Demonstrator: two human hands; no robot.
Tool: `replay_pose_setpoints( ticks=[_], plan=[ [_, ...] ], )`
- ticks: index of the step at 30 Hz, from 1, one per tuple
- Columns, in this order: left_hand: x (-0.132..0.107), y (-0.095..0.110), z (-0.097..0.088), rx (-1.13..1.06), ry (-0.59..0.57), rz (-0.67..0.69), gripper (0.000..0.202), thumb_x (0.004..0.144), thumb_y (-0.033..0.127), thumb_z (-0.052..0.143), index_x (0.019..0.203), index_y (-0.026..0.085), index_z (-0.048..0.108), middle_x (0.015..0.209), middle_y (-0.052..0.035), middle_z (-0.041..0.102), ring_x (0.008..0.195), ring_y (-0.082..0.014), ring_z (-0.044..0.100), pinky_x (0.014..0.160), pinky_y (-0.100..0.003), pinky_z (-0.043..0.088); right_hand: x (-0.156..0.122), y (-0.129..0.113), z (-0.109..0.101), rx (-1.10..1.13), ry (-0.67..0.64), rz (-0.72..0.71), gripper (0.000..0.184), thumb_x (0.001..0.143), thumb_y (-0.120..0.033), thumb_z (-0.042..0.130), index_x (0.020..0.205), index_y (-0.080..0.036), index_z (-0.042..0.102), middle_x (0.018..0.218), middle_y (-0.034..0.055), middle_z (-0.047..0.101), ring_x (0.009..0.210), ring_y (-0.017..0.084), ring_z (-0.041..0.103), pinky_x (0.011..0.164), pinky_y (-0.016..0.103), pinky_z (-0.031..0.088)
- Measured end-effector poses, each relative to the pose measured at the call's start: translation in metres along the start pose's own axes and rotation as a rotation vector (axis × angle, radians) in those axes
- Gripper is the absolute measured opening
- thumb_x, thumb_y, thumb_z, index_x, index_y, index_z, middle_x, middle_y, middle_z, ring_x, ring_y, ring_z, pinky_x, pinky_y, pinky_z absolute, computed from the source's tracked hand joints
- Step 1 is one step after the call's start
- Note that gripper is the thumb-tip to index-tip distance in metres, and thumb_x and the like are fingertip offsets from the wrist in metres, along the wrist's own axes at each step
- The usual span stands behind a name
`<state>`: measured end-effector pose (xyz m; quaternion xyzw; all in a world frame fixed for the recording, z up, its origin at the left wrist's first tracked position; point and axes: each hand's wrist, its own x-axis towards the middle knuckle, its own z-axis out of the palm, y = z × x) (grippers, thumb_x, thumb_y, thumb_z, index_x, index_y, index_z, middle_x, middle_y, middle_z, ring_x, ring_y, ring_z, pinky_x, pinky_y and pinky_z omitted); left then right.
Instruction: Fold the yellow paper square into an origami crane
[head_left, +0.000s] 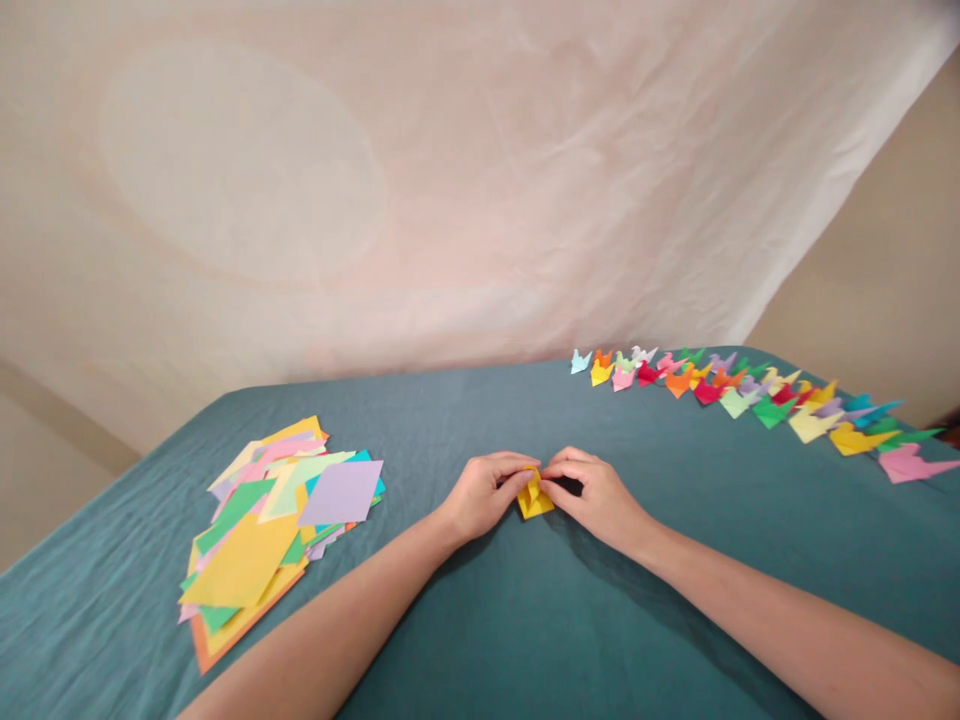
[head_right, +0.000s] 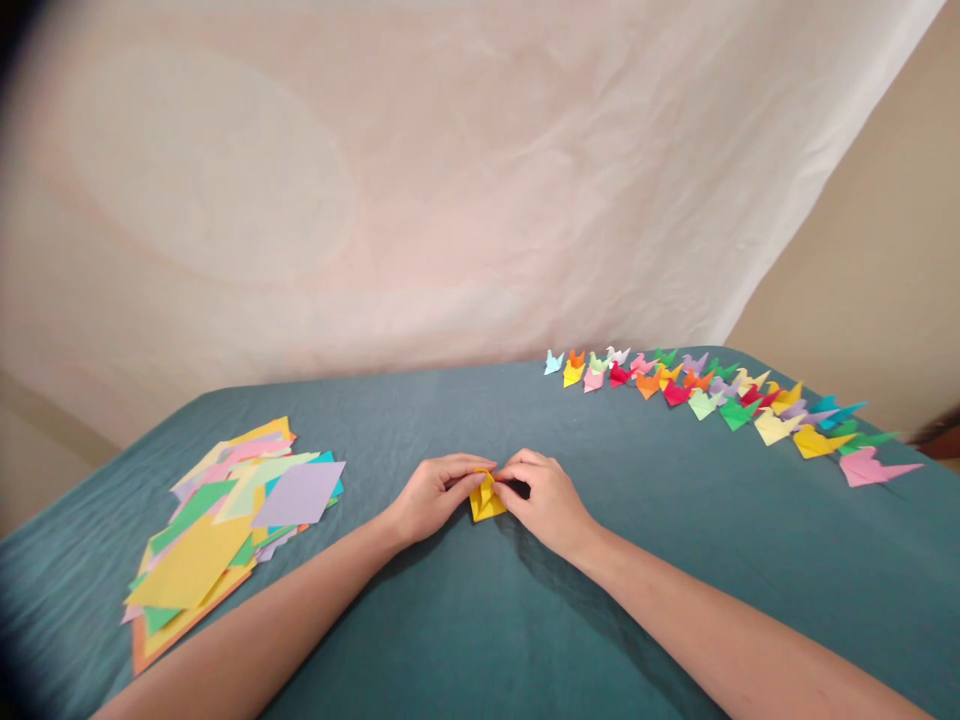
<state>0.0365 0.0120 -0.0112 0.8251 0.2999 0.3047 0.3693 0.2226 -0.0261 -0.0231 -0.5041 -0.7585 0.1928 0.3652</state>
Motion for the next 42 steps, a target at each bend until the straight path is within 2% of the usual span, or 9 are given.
replay_pose_setpoints(
  ticks=[27, 35, 42],
  plan=[
    [0.0007, 0.0040, -0.0016, -0.010, -0.011, -0.081, 0.028, 0.089, 0.023, 0.041, 0.102, 0.018, 0.065, 0.105, -0.0053, 0.065, 0.096, -0.0161, 0.060, 0.085, -0.026, 0.046, -0.0003, 0.0023, 0.0018, 0.001, -0.004, 0.012, 0.013, 0.081, -0.023, 0.057, 0.084, -0.023, 0.070, 0.084, 0.0022, 0.064, 0.078, 0.016, 0.060, 0.074, 0.030, 0.045],
    [0.0012, -0.0003, 0.0023, -0.107, 0.042, -0.171, 0.024, 0.087, 0.027, 0.046, 0.100, 0.016, 0.064, 0.093, -0.0051, 0.067, 0.083, -0.0163, 0.061, 0.076, -0.027, 0.049, 0.0005, 0.0019, 0.0019, -0.009, 0.000, 0.011, 0.013, 0.080, -0.022, 0.058, 0.084, -0.023, 0.070, 0.083, 0.0021, 0.064, 0.077, 0.016, 0.059, 0.074, 0.030, 0.044],
    [0.0011, -0.0011, 0.0040, -0.196, 0.044, -0.182, 0.025, 0.085, 0.027, 0.048, 0.098, 0.012, 0.064, 0.091, -0.0076, 0.067, 0.082, -0.0180, 0.062, 0.075, -0.028, 0.050, 0.0001, 0.0015, 0.0023, -0.009, 0.009, 0.020, 0.013, 0.079, -0.021, 0.058, 0.084, -0.022, 0.070, 0.082, 0.0025, 0.063, 0.077, 0.017, 0.060, 0.073, 0.029, 0.044]
  ],
)
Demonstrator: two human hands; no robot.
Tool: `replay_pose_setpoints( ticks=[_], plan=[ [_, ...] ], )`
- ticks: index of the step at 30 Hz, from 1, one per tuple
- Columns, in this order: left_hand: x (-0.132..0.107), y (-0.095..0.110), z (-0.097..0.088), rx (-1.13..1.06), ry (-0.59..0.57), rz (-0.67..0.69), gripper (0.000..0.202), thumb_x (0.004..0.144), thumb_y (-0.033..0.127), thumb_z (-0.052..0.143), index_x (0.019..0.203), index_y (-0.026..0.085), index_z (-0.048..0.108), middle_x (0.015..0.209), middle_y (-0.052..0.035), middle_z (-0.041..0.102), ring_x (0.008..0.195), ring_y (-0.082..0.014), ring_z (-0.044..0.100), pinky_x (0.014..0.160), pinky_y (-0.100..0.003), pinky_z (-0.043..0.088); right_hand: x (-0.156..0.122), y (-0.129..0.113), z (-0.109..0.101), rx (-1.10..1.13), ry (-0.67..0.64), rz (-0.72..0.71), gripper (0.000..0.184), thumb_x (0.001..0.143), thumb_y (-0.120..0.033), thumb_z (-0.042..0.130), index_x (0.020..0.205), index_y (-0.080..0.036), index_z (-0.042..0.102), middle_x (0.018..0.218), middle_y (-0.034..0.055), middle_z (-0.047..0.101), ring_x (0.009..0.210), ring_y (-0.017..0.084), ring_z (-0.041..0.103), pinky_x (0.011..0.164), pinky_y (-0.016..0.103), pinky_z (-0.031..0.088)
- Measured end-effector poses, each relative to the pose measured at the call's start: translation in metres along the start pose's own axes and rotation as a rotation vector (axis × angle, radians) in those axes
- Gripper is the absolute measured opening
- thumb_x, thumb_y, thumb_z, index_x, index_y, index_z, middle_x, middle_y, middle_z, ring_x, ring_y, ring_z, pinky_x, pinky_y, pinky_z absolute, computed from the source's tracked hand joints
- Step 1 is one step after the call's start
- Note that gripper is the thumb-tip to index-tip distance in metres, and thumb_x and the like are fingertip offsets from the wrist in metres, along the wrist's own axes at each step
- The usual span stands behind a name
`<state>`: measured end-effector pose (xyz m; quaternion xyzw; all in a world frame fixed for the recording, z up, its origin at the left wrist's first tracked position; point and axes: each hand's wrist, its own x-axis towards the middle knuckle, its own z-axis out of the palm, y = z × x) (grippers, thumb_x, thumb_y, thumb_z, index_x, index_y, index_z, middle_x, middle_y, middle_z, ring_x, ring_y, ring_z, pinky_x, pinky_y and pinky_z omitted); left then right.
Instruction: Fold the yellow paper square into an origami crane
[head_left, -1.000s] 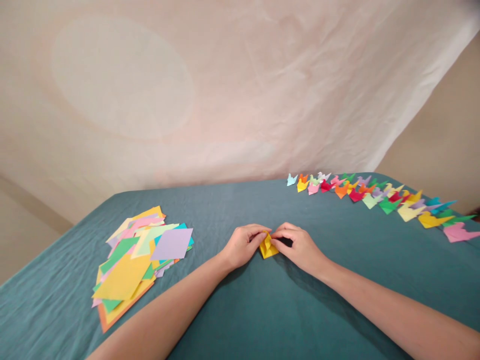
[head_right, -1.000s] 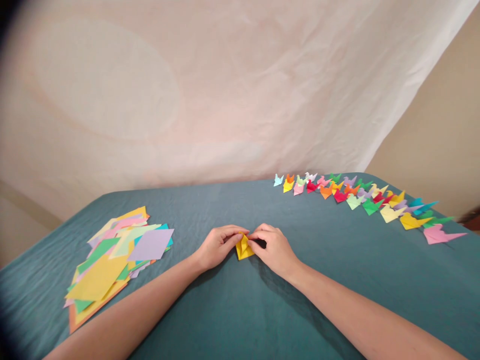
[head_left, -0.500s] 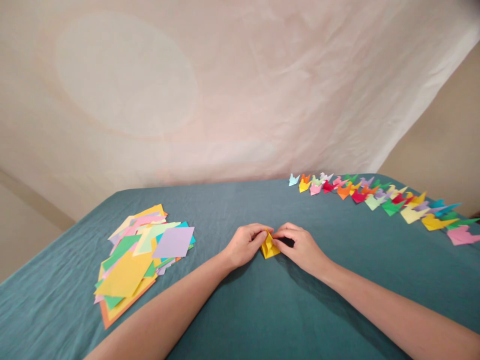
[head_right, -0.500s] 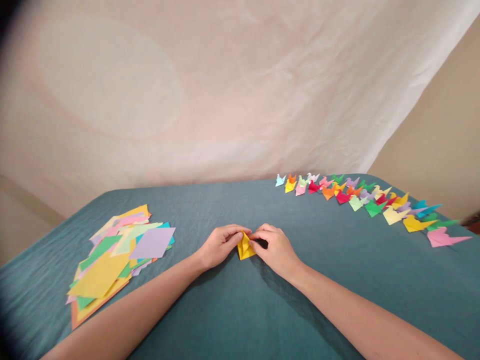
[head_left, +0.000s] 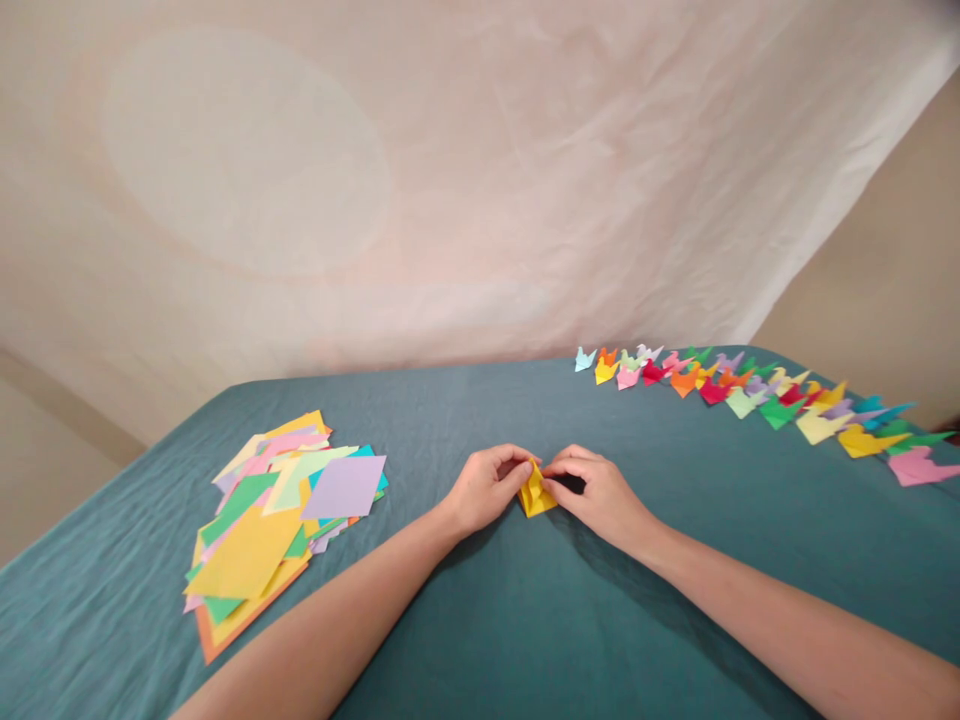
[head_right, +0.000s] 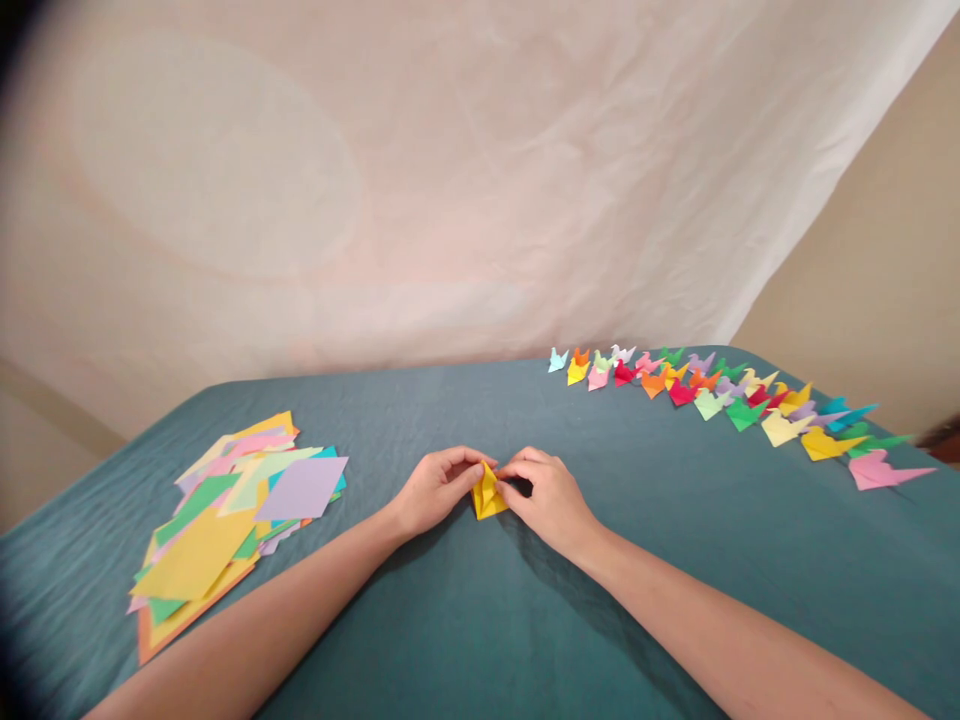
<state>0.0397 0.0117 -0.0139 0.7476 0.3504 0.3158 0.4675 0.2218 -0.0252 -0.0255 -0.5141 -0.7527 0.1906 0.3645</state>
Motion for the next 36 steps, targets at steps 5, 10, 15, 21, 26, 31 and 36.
replay_pose_setpoints(
  ticks=[5, 10, 15, 21, 26, 31, 36],
  plan=[
    [-0.0006, -0.0011, -0.0013, -0.064, -0.039, -0.012, 0.025, 0.083, 0.026, 0.051, 0.100, 0.012, 0.063, 0.095, -0.0089, 0.066, 0.085, -0.0180, 0.062, 0.079, -0.030, 0.049, 0.0004, -0.0004, 0.0004, 0.008, -0.005, 0.019, 0.012, 0.079, -0.022, 0.059, 0.084, -0.022, 0.070, 0.082, 0.0021, 0.063, 0.077, 0.016, 0.059, 0.072, 0.028, 0.044],
    [-0.0022, 0.0010, -0.0021, -0.093, -0.092, -0.024, 0.027, 0.081, 0.023, 0.055, 0.104, 0.011, 0.060, 0.099, -0.0094, 0.065, 0.089, -0.0188, 0.062, 0.082, -0.031, 0.049, 0.0007, -0.0005, 0.0002, 0.012, -0.003, 0.024, 0.011, 0.080, -0.023, 0.060, 0.084, -0.022, 0.070, 0.082, 0.0021, 0.063, 0.077, 0.016, 0.059, 0.072, 0.028, 0.044],
    [-0.0011, -0.0026, -0.0025, -0.068, -0.091, 0.015, 0.027, 0.082, 0.029, 0.056, 0.104, 0.013, 0.062, 0.102, -0.0088, 0.064, 0.090, -0.0182, 0.062, 0.082, -0.029, 0.049, 0.0004, -0.0008, -0.0001, 0.000, 0.001, 0.021, 0.011, 0.080, -0.024, 0.060, 0.083, -0.023, 0.070, 0.082, 0.0017, 0.063, 0.077, 0.015, 0.059, 0.072, 0.028, 0.043],
    [0.0009, -0.0072, -0.0041, -0.012, -0.082, 0.070, 0.024, 0.086, 0.030, 0.052, 0.101, 0.016, 0.064, 0.102, -0.0072, 0.063, 0.090, -0.0169, 0.060, 0.083, -0.028, 0.048, 0.0005, -0.0003, 0.0000, -0.026, 0.004, 0.012, 0.010, 0.080, -0.023, 0.060, 0.082, -0.023, 0.070, 0.083, 0.0014, 0.063, 0.078, 0.015, 0.059, 0.073, 0.028, 0.043],
    [0.0018, -0.0070, -0.0048, 0.018, -0.069, 0.079, 0.023, 0.087, 0.029, 0.051, 0.101, 0.017, 0.065, 0.101, -0.0061, 0.064, 0.091, -0.0163, 0.060, 0.083, -0.027, 0.047, -0.0004, -0.0002, -0.0004, -0.041, 0.004, -0.003, 0.011, 0.080, -0.023, 0.059, 0.084, -0.024, 0.069, 0.083, 0.0010, 0.063, 0.078, 0.015, 0.058, 0.074, 0.029, 0.043],
    [0.0020, -0.0064, -0.0053, 0.040, -0.066, 0.066, 0.023, 0.087, 0.029, 0.051, 0.100, 0.017, 0.065, 0.100, -0.0059, 0.065, 0.091, -0.0165, 0.060, 0.083, -0.027, 0.047, -0.0016, -0.0009, -0.0001, -0.055, 0.017, -0.027, 0.011, 0.080, -0.023, 0.059, 0.085, -0.024, 0.069, 0.084, 0.0007, 0.062, 0.078, 0.015, 0.058, 0.074, 0.029, 0.043],
    [0.0015, -0.0055, -0.0051, 0.058, -0.048, 0.071, 0.022, 0.087, 0.029, 0.052, 0.098, 0.017, 0.066, 0.098, -0.0060, 0.065, 0.089, -0.0163, 0.060, 0.082, -0.027, 0.048, -0.0017, -0.0006, 0.0025, -0.069, 0.048, -0.044, 0.011, 0.082, -0.025, 0.057, 0.083, -0.023, 0.068, 0.084, 0.0015, 0.062, 0.078, 0.015, 0.058, 0.072, 0.028, 0.043]
  ],
)
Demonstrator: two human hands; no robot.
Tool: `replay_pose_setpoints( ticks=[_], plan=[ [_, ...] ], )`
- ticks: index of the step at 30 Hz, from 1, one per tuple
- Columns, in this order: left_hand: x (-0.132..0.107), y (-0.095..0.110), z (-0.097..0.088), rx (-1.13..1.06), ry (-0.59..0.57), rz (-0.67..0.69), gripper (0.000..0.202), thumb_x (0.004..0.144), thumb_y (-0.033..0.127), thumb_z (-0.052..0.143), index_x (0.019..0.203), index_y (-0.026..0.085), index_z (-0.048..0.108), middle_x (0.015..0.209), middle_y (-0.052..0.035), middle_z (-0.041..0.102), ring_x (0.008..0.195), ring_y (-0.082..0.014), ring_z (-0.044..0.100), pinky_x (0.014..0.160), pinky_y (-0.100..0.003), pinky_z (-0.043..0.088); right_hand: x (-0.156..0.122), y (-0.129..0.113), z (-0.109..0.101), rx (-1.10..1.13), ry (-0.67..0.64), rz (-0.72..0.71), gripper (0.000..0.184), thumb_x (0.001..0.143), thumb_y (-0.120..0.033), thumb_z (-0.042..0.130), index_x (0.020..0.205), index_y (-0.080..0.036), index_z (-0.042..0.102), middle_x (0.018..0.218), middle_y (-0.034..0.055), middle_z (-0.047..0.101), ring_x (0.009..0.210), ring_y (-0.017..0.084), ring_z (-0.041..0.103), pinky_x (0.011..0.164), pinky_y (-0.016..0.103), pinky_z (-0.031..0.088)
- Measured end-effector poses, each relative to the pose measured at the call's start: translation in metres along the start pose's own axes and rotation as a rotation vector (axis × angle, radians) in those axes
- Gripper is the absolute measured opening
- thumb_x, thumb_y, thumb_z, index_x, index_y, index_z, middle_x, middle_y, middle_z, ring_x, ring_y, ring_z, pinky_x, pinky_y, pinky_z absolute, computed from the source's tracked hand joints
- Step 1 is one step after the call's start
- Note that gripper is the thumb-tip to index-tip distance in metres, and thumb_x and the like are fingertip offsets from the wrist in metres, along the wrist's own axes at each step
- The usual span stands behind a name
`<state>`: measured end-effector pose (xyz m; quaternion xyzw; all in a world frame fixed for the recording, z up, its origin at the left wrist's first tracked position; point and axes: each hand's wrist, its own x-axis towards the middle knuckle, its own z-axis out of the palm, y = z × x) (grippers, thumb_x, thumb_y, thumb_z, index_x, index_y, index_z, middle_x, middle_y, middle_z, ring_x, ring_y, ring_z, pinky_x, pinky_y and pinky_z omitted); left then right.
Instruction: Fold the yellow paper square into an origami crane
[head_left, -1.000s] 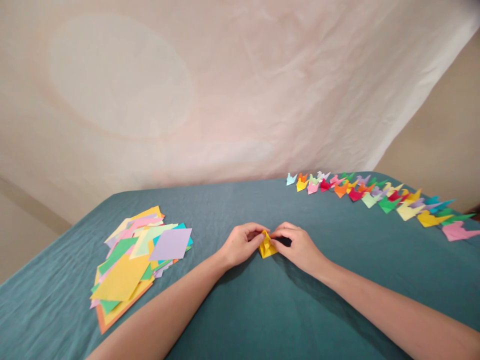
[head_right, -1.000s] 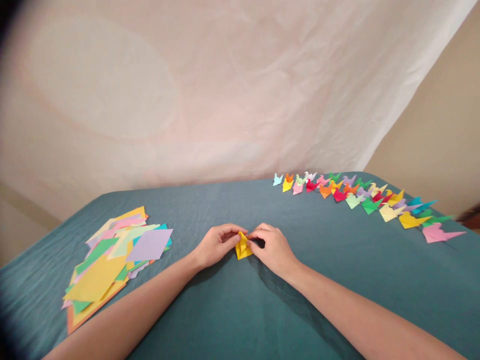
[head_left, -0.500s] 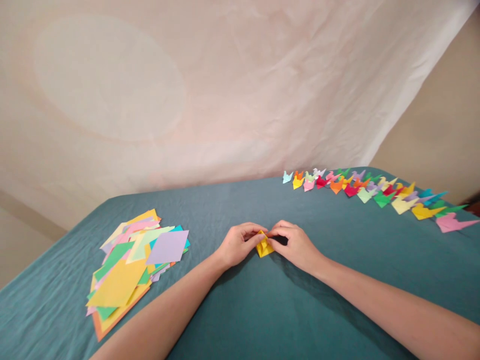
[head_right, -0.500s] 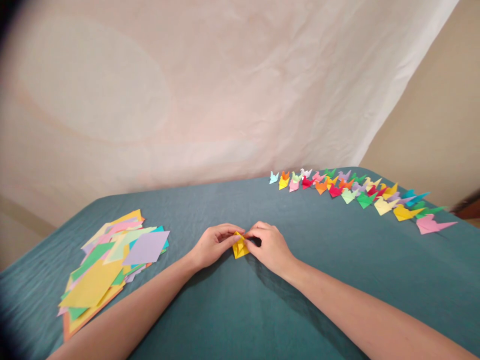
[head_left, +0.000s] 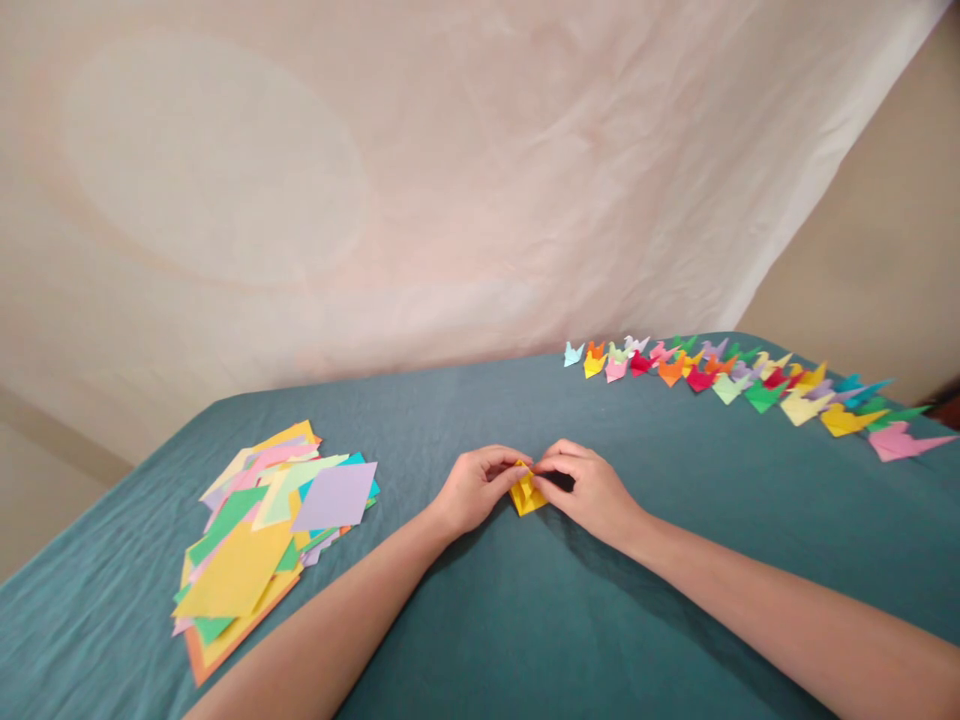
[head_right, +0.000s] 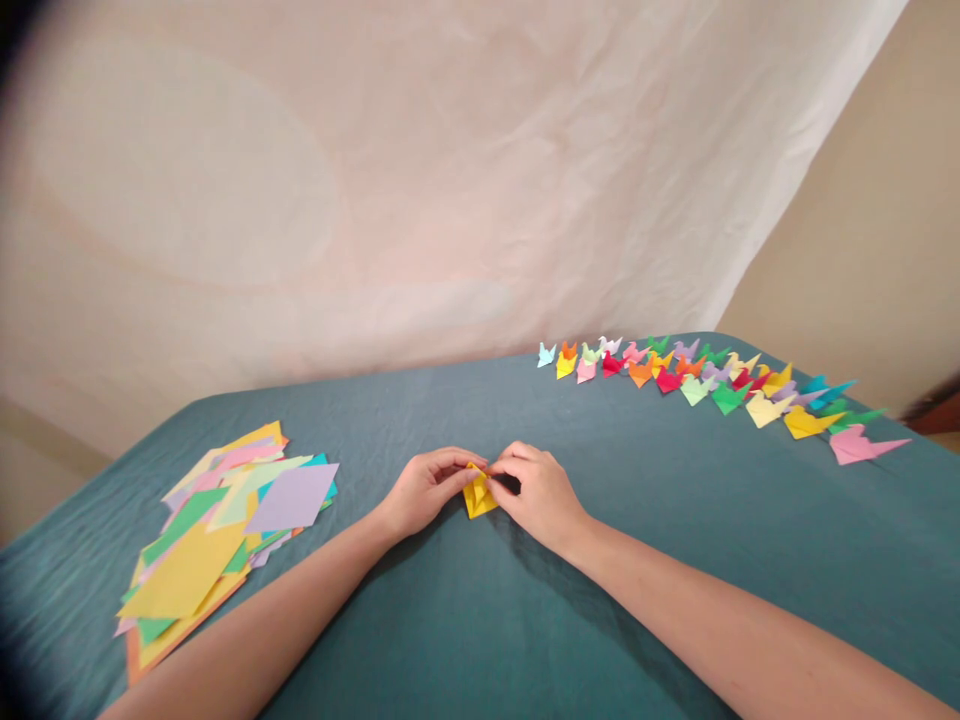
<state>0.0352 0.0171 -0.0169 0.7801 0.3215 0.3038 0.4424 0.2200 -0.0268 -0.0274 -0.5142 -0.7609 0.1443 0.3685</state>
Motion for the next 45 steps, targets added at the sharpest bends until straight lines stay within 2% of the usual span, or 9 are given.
replay_pose_setpoints(
  ticks=[16, 24, 29, 33, 39, 42, 45],
  plan=[
    [-0.001, 0.000, 0.003, -0.027, 0.015, 0.008, 0.024, 0.086, 0.032, 0.052, 0.099, 0.017, 0.066, 0.099, -0.0066, 0.065, 0.088, -0.0167, 0.061, 0.081, -0.028, 0.049, 0.002, -0.007, -0.001, -0.086, 0.036, 0.002, 0.009, 0.081, -0.027, 0.060, 0.078, -0.024, 0.068, 0.081, -0.0007, 0.064, 0.073, 0.013, 0.058, 0.072, 0.029, 0.039],
    [-0.001, 0.004, -0.003, 0.066, -0.073, 0.099, 0.025, 0.086, 0.020, 0.049, 0.106, 0.020, 0.064, 0.107, -0.0059, 0.063, 0.099, -0.0168, 0.059, 0.090, -0.029, 0.046, 0.003, -0.004, -0.005, 0.024, -0.041, 0.027, 0.013, 0.082, -0.026, 0.057, 0.080, -0.023, 0.070, 0.080, 0.0014, 0.063, 0.073, 0.015, 0.059, 0.072, 0.029, 0.043],
    [0.000, 0.002, -0.008, 0.145, -0.114, 0.163, 0.030, 0.086, 0.016, 0.047, 0.113, 0.021, 0.061, 0.114, -0.0057, 0.061, 0.105, -0.0171, 0.056, 0.094, -0.030, 0.043, 0.002, -0.001, -0.008, 0.083, -0.092, -0.015, 0.017, 0.081, -0.017, 0.055, 0.088, -0.024, 0.069, 0.088, 0.0019, 0.064, 0.080, 0.016, 0.060, 0.078, 0.030, 0.043],
    [0.000, 0.004, -0.013, 0.195, -0.141, 0.224, 0.030, 0.087, 0.013, 0.045, 0.111, 0.022, 0.062, 0.119, -0.0064, 0.058, 0.110, -0.0171, 0.053, 0.097, -0.031, 0.041, 0.002, 0.001, -0.009, 0.100, -0.139, -0.077, 0.028, 0.079, -0.013, 0.054, 0.102, -0.025, 0.066, 0.098, 0.0029, 0.064, 0.090, 0.017, 0.058, 0.082, 0.032, 0.042],
    [-0.001, 0.003, -0.012, 0.267, -0.055, 0.177, 0.038, 0.082, 0.011, 0.051, 0.116, 0.023, 0.058, 0.114, -0.0063, 0.056, 0.099, -0.0171, 0.056, 0.087, -0.030, 0.047, 0.004, 0.000, -0.011, 0.054, -0.188, -0.122, 0.031, 0.080, -0.017, 0.056, 0.109, -0.026, 0.063, 0.105, 0.0045, 0.065, 0.094, 0.020, 0.057, 0.084, 0.037, 0.040],
    [-0.001, 0.000, -0.007, 0.216, 0.002, 0.164, 0.038, 0.081, 0.011, 0.052, 0.117, 0.023, 0.056, 0.114, -0.0064, 0.052, 0.085, -0.0126, 0.058, 0.079, -0.027, 0.050, 0.004, 0.000, -0.011, 0.056, -0.200, -0.125, 0.031, 0.080, -0.018, 0.057, 0.109, -0.026, 0.062, 0.103, 0.0044, 0.066, 0.093, 0.020, 0.057, 0.083, 0.037, 0.040],
    [-0.002, -0.002, -0.002, 0.120, 0.105, 0.157, 0.029, 0.080, 0.013, 0.055, 0.108, 0.019, 0.056, 0.113, -0.0071, 0.050, 0.078, -0.0097, 0.058, 0.075, -0.026, 0.053, 0.004, 0.002, -0.010, 0.067, -0.198, -0.115, 0.030, 0.080, -0.018, 0.058, 0.108, -0.025, 0.062, 0.101, 0.0051, 0.067, 0.092, 0.021, 0.057, 0.081, 0.036, 0.040]
  ],
)
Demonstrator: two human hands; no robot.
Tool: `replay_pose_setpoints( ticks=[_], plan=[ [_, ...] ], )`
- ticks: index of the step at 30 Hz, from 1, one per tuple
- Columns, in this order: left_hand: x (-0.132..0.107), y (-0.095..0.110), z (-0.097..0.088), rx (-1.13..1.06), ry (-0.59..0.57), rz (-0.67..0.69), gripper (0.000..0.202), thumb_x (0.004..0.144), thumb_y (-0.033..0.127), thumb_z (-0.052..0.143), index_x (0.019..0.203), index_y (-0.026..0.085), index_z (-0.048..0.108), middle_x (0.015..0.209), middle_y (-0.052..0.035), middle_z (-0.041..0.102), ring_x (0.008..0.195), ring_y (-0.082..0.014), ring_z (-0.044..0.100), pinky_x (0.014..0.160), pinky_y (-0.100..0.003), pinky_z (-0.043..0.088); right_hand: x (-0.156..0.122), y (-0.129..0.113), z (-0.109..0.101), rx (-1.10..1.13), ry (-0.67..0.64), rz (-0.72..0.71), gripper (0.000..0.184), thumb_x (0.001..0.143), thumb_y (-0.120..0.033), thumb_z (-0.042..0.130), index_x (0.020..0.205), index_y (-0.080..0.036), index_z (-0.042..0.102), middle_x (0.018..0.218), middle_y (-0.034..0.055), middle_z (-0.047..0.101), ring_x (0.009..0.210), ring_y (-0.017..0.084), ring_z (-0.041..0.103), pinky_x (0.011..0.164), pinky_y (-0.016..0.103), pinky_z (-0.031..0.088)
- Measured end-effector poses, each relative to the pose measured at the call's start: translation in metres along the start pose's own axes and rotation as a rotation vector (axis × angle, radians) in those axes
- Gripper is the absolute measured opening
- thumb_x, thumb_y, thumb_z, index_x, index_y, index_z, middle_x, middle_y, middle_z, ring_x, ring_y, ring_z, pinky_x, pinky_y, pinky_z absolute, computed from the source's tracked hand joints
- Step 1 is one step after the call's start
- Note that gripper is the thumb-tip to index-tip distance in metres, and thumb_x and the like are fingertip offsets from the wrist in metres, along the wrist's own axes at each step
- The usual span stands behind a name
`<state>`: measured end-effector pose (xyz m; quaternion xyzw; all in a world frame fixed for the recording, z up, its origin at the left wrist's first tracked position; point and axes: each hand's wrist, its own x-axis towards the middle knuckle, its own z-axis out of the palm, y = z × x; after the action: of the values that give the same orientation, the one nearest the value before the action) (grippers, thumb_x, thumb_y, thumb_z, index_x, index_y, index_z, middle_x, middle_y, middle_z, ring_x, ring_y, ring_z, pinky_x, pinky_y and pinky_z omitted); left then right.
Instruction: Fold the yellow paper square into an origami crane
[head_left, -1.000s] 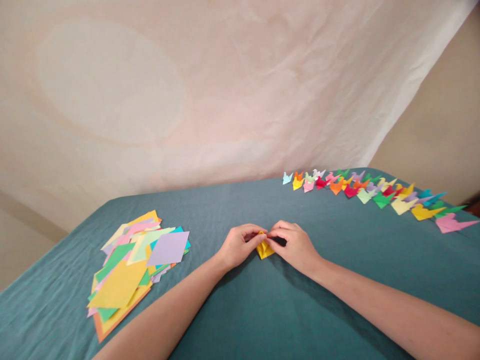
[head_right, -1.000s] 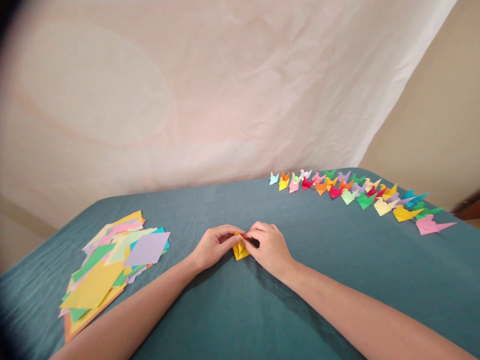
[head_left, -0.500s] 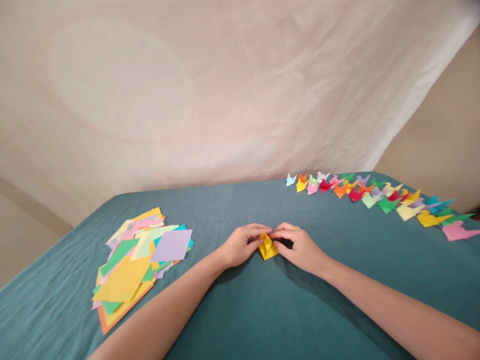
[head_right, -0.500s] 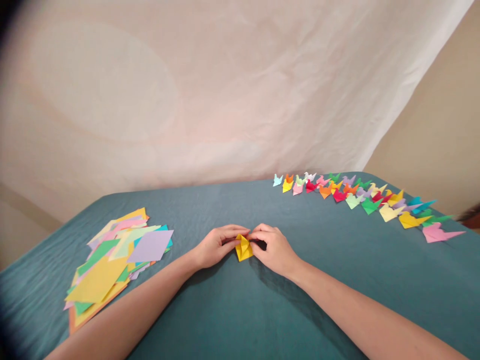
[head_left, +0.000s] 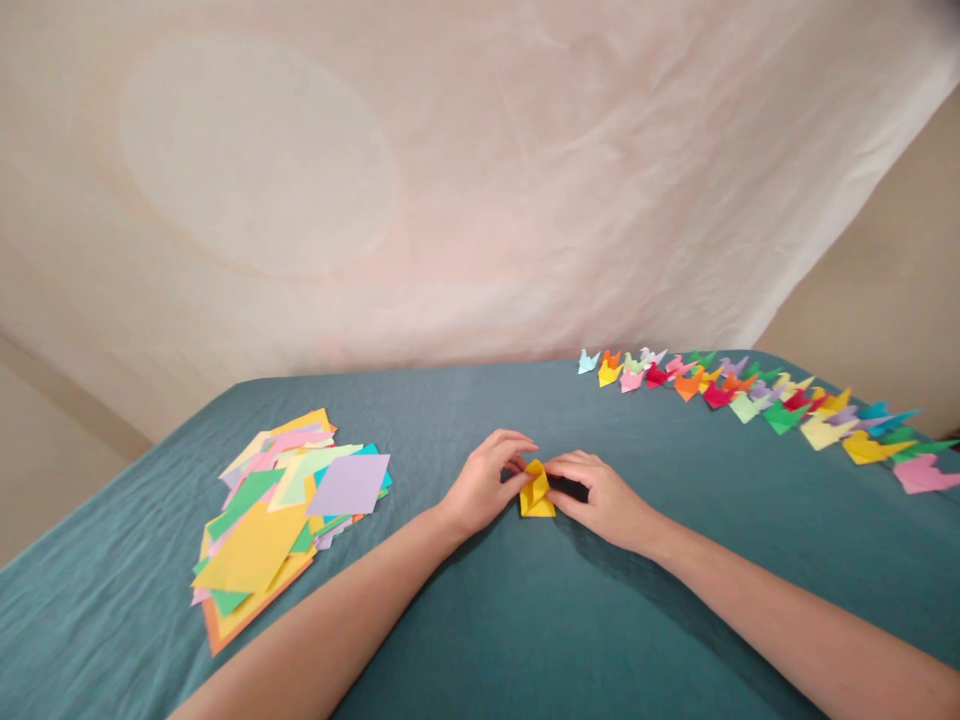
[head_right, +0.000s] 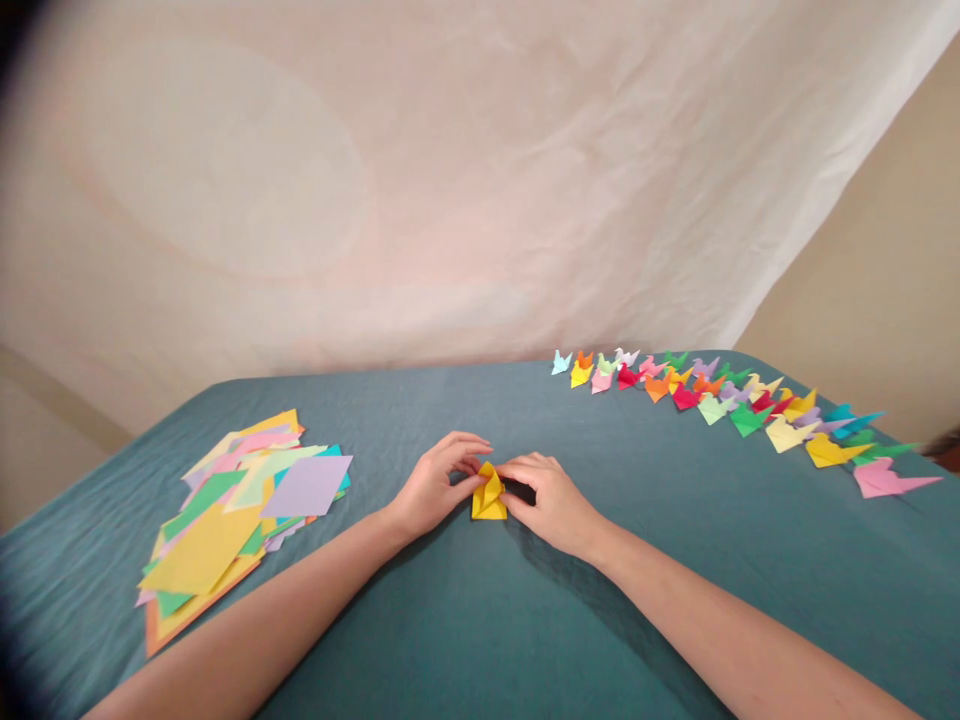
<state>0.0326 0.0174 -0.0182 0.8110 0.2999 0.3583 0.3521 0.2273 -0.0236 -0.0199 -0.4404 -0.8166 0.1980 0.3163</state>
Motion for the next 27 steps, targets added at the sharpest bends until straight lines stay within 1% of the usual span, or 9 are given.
replay_pose_setpoints(
  ticks=[3, 5, 7, 10, 13, 16, 19, 21, 27],
  plan=[
    [0.000, 0.001, 0.002, -0.036, 0.083, -0.019, 0.013, 0.077, 0.014, 0.058, 0.090, 0.016, 0.055, 0.109, -0.0067, 0.051, 0.082, -0.0116, 0.058, 0.072, -0.026, 0.054, 0.001, 0.002, 0.001, 0.011, 0.003, 0.019, 0.028, 0.080, -0.018, 0.058, 0.106, -0.024, 0.063, 0.097, 0.0052, 0.067, 0.089, 0.021, 0.057, 0.080, 0.036, 0.041],
    [0.000, 0.004, 0.000, 0.020, 0.086, -0.014, 0.005, 0.076, 0.013, 0.058, 0.079, 0.016, 0.056, 0.106, -0.0061, 0.052, 0.088, -0.0138, 0.057, 0.076, -0.028, 0.052, 0.001, 0.002, 0.002, 0.015, 0.002, 0.033, 0.027, 0.080, -0.017, 0.058, 0.105, -0.025, 0.064, 0.095, 0.0046, 0.066, 0.089, 0.020, 0.057, 0.080, 0.035, 0.041],
    [0.000, 0.006, -0.003, 0.120, 0.061, 0.001, 0.005, 0.075, 0.011, 0.058, 0.074, 0.016, 0.060, 0.104, -0.0057, 0.053, 0.094, -0.0158, 0.056, 0.083, -0.030, 0.049, 0.002, 0.002, 0.002, 0.018, 0.002, 0.046, 0.027, 0.080, -0.016, 0.058, 0.105, -0.025, 0.064, 0.095, 0.0039, 0.066, 0.089, 0.020, 0.057, 0.080, 0.035, 0.040],
    [-0.001, 0.008, -0.008, 0.261, 0.009, 0.008, 0.012, 0.074, 0.010, 0.058, 0.076, 0.019, 0.066, 0.104, -0.0052, 0.057, 0.100, -0.0186, 0.054, 0.092, -0.035, 0.043, 0.002, 0.002, 0.002, 0.018, 0.005, 0.055, 0.028, 0.080, -0.015, 0.058, 0.105, -0.026, 0.064, 0.095, 0.0033, 0.066, 0.089, 0.020, 0.057, 0.081, 0.034, 0.040],
    [-0.003, 0.010, -0.008, 0.324, -0.044, 0.006, 0.017, 0.071, 0.008, 0.057, 0.076, 0.021, 0.068, 0.106, -0.0050, 0.060, 0.104, -0.0207, 0.053, 0.096, -0.037, 0.039, 0.002, 0.003, 0.003, 0.016, 0.003, 0.053, 0.027, 0.079, -0.015, 0.058, 0.104, -0.027, 0.064, 0.095, 0.0028, 0.066, 0.088, 0.019, 0.057, 0.080, 0.034, 0.041],
    [-0.004, 0.012, -0.005, 0.298, -0.055, -0.030, 0.016, 0.069, 0.010, 0.059, 0.076, 0.021, 0.069, 0.110, -0.0054, 0.061, 0.106, -0.0215, 0.053, 0.098, -0.038, 0.037, 0.002, 0.005, 0.004, 0.017, 0.005, 0.048, 0.027, 0.079, -0.015, 0.058, 0.103, -0.026, 0.065, 0.095, 0.0029, 0.066, 0.088, 0.019, 0.057, 0.080, 0.034, 0.041],
    [-0.004, 0.013, -0.001, 0.255, -0.030, -0.096, 0.008, 0.073, 0.021, 0.062, 0.074, 0.020, 0.069, 0.108, -0.0064, 0.062, 0.105, -0.0221, 0.053, 0.097, -0.038, 0.038, 0.002, 0.005, 0.005, 0.023, 0.010, 0.045, 0.027, 0.079, -0.016, 0.058, 0.103, -0.026, 0.065, 0.093, 0.0030, 0.066, 0.087, 0.019, 0.057, 0.079, 0.033, 0.041],
    [-0.004, 0.012, 0.000, 0.250, -0.020, -0.119, 0.010, 0.075, 0.026, 0.062, 0.072, 0.020, 0.069, 0.108, -0.0062, 0.062, 0.106, -0.0228, 0.052, 0.097, -0.038, 0.038, 0.002, 0.005, 0.005, 0.023, 0.015, 0.047, 0.026, 0.080, -0.016, 0.059, 0.103, -0.026, 0.065, 0.092, 0.0027, 0.065, 0.086, 0.019, 0.056, 0.079, 0.033, 0.041],
    [-0.003, 0.010, 0.001, 0.277, -0.032, -0.145, 0.010, 0.076, 0.027, 0.062, 0.073, 0.023, 0.070, 0.110, -0.0044, 0.062, 0.109, -0.0229, 0.051, 0.099, -0.040, 0.034, 0.001, 0.004, 0.005, 0.014, 0.022, 0.045, 0.026, 0.080, -0.016, 0.059, 0.103, -0.026, 0.064, 0.091, 0.0020, 0.065, 0.086, 0.018, 0.056, 0.079, 0.033, 0.040]
  ],
)
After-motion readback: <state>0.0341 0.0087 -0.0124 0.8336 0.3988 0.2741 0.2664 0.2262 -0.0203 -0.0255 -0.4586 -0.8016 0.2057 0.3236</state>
